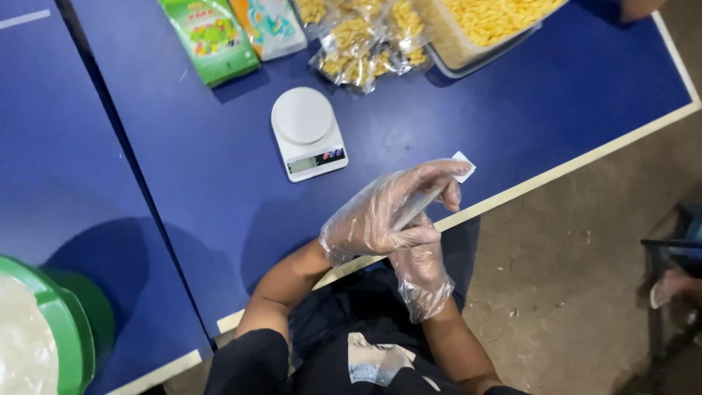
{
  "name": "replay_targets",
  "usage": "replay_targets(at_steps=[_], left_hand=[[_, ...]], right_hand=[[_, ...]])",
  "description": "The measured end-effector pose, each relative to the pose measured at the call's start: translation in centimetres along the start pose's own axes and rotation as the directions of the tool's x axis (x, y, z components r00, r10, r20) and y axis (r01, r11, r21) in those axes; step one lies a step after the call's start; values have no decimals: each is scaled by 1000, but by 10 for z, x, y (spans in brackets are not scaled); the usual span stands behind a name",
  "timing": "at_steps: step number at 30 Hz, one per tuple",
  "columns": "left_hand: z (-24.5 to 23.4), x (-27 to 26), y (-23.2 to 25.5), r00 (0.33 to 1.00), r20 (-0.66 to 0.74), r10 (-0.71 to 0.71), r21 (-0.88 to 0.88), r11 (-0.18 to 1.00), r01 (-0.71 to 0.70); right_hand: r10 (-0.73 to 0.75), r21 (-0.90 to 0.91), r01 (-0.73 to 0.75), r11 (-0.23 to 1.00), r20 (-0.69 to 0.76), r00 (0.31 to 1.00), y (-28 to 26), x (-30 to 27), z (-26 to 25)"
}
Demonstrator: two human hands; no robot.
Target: Weighing small yellow snacks on a digital scale and placing them into individual plastic bags.
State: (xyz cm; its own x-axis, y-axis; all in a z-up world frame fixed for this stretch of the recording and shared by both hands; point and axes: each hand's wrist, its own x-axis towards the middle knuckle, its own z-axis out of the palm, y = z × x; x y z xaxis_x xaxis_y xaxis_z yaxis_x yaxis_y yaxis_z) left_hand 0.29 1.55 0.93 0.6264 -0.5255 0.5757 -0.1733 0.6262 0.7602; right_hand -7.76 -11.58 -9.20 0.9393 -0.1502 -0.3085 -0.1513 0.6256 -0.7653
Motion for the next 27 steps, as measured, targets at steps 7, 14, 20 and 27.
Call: replay_targets(at_steps=[7,14,20,27], left_hand=[[-14,4,23,998,4,63,376,925,-60],[-24,2,-1,985,18,173,644,752,-143],[-28,5,11,978,64,198,534,821,-201],[-24,-1,5,981,68,183,638,748,-183]], right_hand=[[-352,-255,343,904,10,936,-19,-5,5],[-594,-515,681,520,355,722,-61,-7,0],[-687,-282,941,186,648,330,-85,-11,32],[-607,-268,962,-51,773,183,-115,-16,71]])
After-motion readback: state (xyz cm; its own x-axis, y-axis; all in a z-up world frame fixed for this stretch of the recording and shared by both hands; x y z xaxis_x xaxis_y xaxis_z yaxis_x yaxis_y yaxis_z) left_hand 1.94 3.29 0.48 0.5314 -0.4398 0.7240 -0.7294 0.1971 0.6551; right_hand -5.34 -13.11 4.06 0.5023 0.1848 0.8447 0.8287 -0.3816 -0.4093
